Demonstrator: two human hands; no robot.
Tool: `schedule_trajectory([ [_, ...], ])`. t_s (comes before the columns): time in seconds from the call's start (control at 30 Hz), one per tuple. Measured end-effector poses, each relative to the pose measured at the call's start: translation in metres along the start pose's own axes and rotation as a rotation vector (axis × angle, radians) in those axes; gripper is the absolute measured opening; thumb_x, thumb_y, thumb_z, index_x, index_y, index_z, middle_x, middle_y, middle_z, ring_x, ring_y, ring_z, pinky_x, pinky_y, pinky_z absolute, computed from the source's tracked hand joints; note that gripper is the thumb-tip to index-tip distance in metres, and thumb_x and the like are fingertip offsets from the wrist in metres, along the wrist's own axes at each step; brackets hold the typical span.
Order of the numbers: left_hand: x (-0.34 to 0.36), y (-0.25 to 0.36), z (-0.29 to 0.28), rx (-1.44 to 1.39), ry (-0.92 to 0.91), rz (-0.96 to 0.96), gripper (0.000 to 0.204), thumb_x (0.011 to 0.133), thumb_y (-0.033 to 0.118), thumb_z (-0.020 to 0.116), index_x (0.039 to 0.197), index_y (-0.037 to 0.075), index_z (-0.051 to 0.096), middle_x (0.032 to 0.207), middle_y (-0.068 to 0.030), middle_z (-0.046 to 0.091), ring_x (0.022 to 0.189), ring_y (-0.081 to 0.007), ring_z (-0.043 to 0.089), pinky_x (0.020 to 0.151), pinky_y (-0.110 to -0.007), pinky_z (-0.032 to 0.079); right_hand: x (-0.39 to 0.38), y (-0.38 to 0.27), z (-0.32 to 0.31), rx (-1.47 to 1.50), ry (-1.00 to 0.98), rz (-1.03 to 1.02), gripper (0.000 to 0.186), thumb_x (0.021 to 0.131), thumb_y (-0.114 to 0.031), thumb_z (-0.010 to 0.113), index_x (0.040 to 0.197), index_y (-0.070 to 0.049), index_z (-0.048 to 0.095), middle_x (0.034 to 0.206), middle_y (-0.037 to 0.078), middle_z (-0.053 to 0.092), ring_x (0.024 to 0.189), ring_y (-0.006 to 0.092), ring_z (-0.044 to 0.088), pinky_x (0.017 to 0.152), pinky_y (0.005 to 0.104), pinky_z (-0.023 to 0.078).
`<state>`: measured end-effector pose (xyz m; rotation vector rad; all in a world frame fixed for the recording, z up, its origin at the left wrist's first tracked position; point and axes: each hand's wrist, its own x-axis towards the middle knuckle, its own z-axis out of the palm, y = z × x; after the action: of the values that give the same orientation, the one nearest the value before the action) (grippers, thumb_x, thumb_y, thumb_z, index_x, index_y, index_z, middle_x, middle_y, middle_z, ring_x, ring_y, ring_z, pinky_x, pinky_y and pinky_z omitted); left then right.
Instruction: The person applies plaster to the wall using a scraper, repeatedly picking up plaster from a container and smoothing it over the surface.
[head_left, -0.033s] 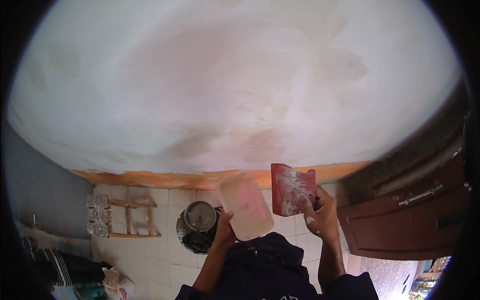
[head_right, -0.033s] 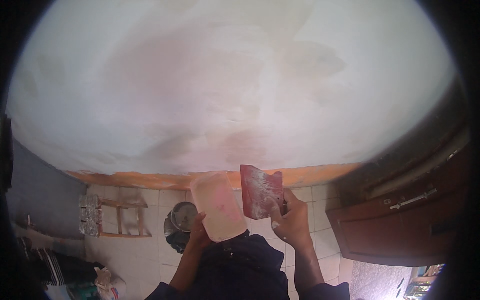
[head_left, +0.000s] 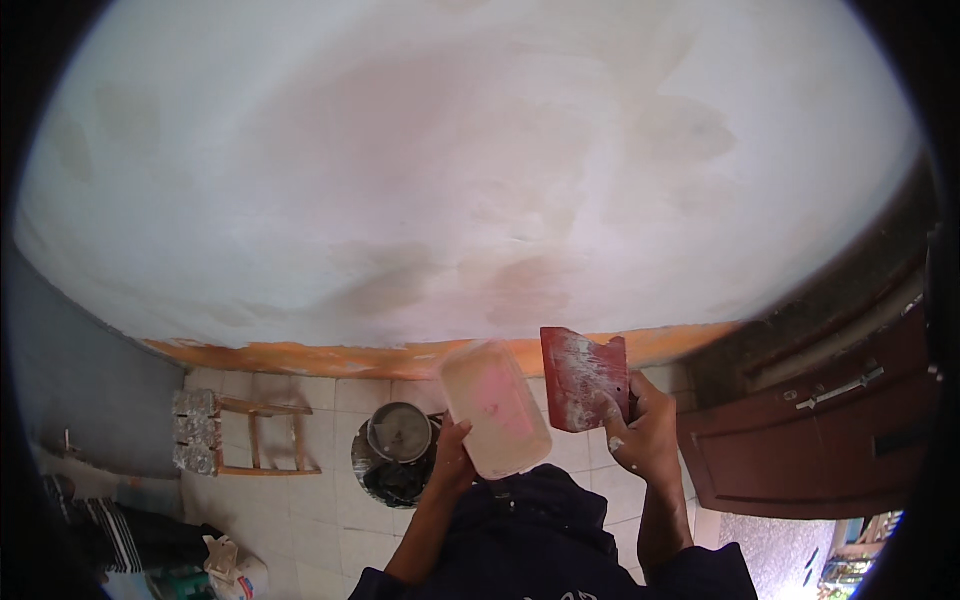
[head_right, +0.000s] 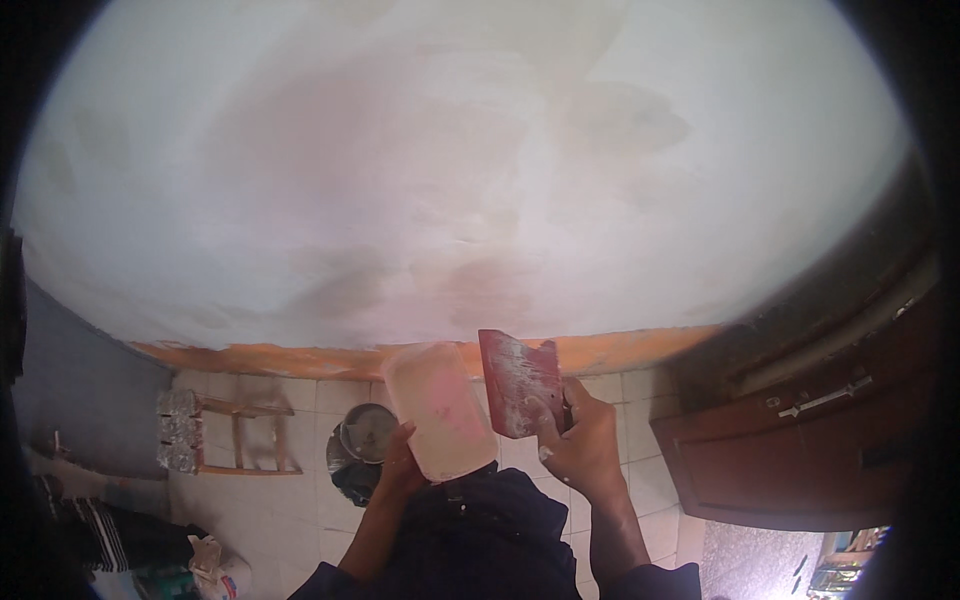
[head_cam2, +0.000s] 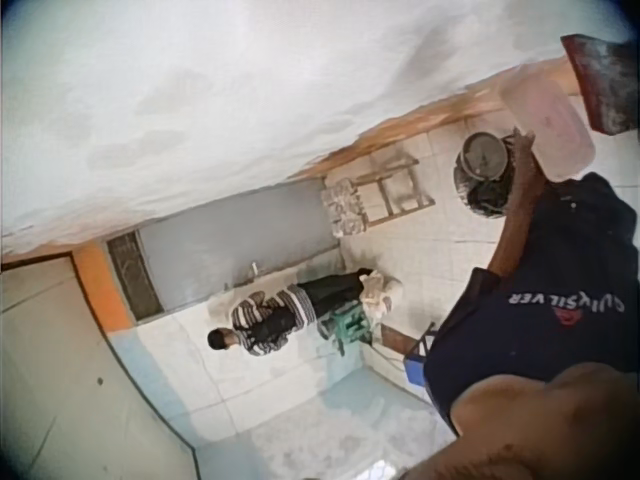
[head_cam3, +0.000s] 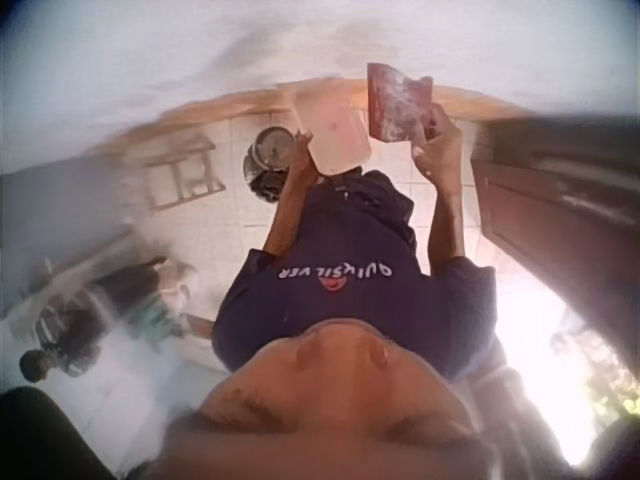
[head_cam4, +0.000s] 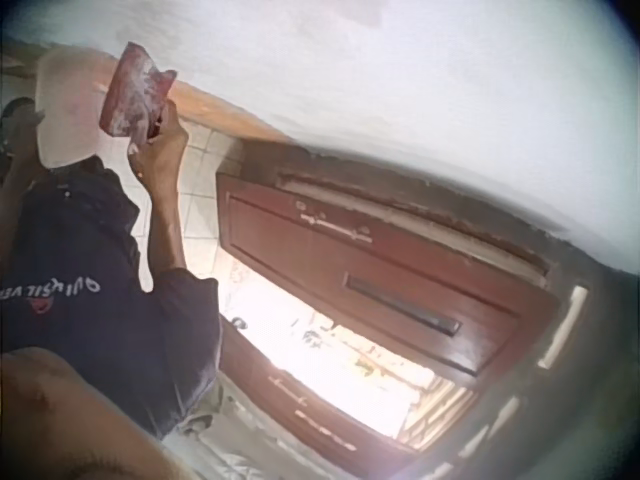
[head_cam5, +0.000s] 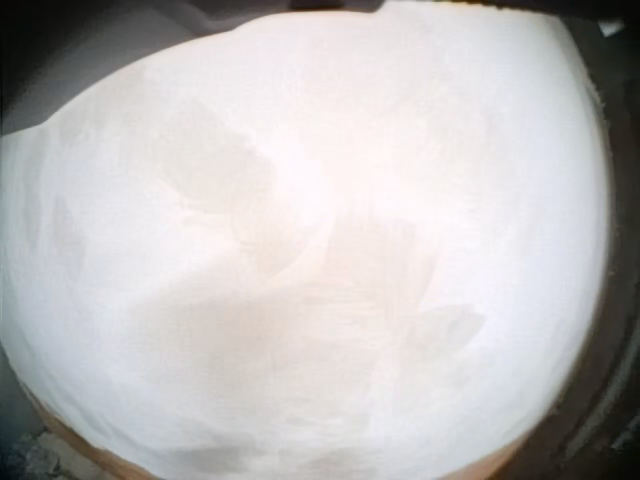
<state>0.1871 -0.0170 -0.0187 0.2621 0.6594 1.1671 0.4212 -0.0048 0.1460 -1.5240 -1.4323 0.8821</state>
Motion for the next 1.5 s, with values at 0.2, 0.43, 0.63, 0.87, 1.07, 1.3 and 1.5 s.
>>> schedule_trajectory([
  [0.2, 0.001, 0.010, 0.039, 0.154, 0.078, 0.110, 0.050, 0.086, 0.016, 0.055, 0.129, -0.001, 0.037, 0.114, -0.0169, 0.056, 0.105, -0.0236, 0.059, 0.090, -0.036, 0.050, 0.017, -0.040, -0.021, -0.355, 0.036, -0.263, 0.036, 0.074, 0.001, 0.064, 0.110, 0.000, 0.061, 0.069, 0.018, 0.062, 0.053, 0.0238, 0.060, 0.054, 0.0321, 0.048],
  [0.43, -0.005, 0.015, 0.052, 0.323, 0.117, 0.053, 0.049, 0.085, 0.010, 0.057, 0.128, -0.003, 0.038, 0.104, -0.0183, 0.062, 0.087, -0.0225, 0.065, 0.074, -0.032, 0.056, 0.092, -0.055, -0.041, -0.464, -0.263, -0.512, 0.043, 0.072, 0.002, 0.062, 0.115, -0.002, 0.061, 0.083, 0.020, 0.066, 0.067, 0.0366, 0.062, 0.064, 0.0394, 0.050],
  [0.63, -0.011, 0.030, 0.074, 0.458, 0.132, 0.067, 0.050, 0.084, 0.009, 0.061, 0.127, -0.005, 0.040, 0.105, -0.0204, 0.063, 0.089, -0.0228, 0.065, 0.076, -0.033, 0.055, 0.112, -0.060, -0.026, -0.659, -0.509, -0.591, 0.035, 0.070, 0.003, 0.063, 0.105, 0.005, 0.062, 0.077, 0.022, 0.062, 0.068, 0.0393, 0.059, 0.061, 0.0414, 0.047],
  [0.87, -0.005, 0.040, 0.082, 0.525, 0.142, 0.130, 0.055, 0.081, 0.011, 0.067, 0.127, -0.006, 0.042, 0.102, -0.0199, 0.064, 0.086, -0.0206, 0.065, 0.073, -0.031, 0.054, 0.090, -0.051, -0.014, -0.715, -0.674, -0.448, 0.038, 0.063, 0.002, 0.062, 0.101, 0.006, 0.062, 0.074, 0.024, 0.059, 0.065, 0.0401, 0.057, 0.059, 0.0431, 0.046],
  [1.07, 0.003, 0.036, 0.085, 0.541, 0.162, 0.057, 0.054, 0.080, 0.011, 0.067, 0.126, -0.006, 0.044, 0.101, -0.0195, 0.064, 0.085, -0.0201, 0.065, 0.072, -0.029, 0.053, 0.082, -0.043, -0.018, -0.717, -0.763, -0.312, 0.052, 0.055, -0.001, 0.060, 0.107, 0.003, 0.063, 0.067, 0.023, 0.058, 0.059, 0.0388, 0.056, 0.058, 0.0421, 0.046],
  [1.3, 0.018, 0.038, 0.086, 0.515, 0.200, 0.122, 0.054, 0.080, 0.010, 0.066, 0.125, -0.007, 0.044, 0.102, -0.0194, 0.064, 0.087, -0.0204, 0.065, 0.072, -0.030, 0.053, 0.071, -0.020, -0.019, -0.610, -0.806, -0.155, 0.050, 0.059, 0.001, 0.056, 0.108, -0.001, 0.065, 0.067, 0.023, 0.059, 0.055, 0.0304, 0.057, 0.057, 0.0362, 0.047],
  [1.5, 0.026, 0.032, 0.074, 0.462, 0.202, 0.114, 0.053, 0.080, 0.010, 0.067, 0.125, -0.007, 0.044, 0.103, -0.0202, 0.064, 0.087, -0.0210, 0.065, 0.073, -0.030, 0.054, 0.067, 0.023, -0.020, -0.215, -0.692, 0.059, 0.027, 0.069, -0.005, 0.055, 0.090, 0.003, 0.070, 0.065, 0.016, 0.062, 0.058, 0.0199, 0.055, 0.057, 0.0346, 0.046],
])
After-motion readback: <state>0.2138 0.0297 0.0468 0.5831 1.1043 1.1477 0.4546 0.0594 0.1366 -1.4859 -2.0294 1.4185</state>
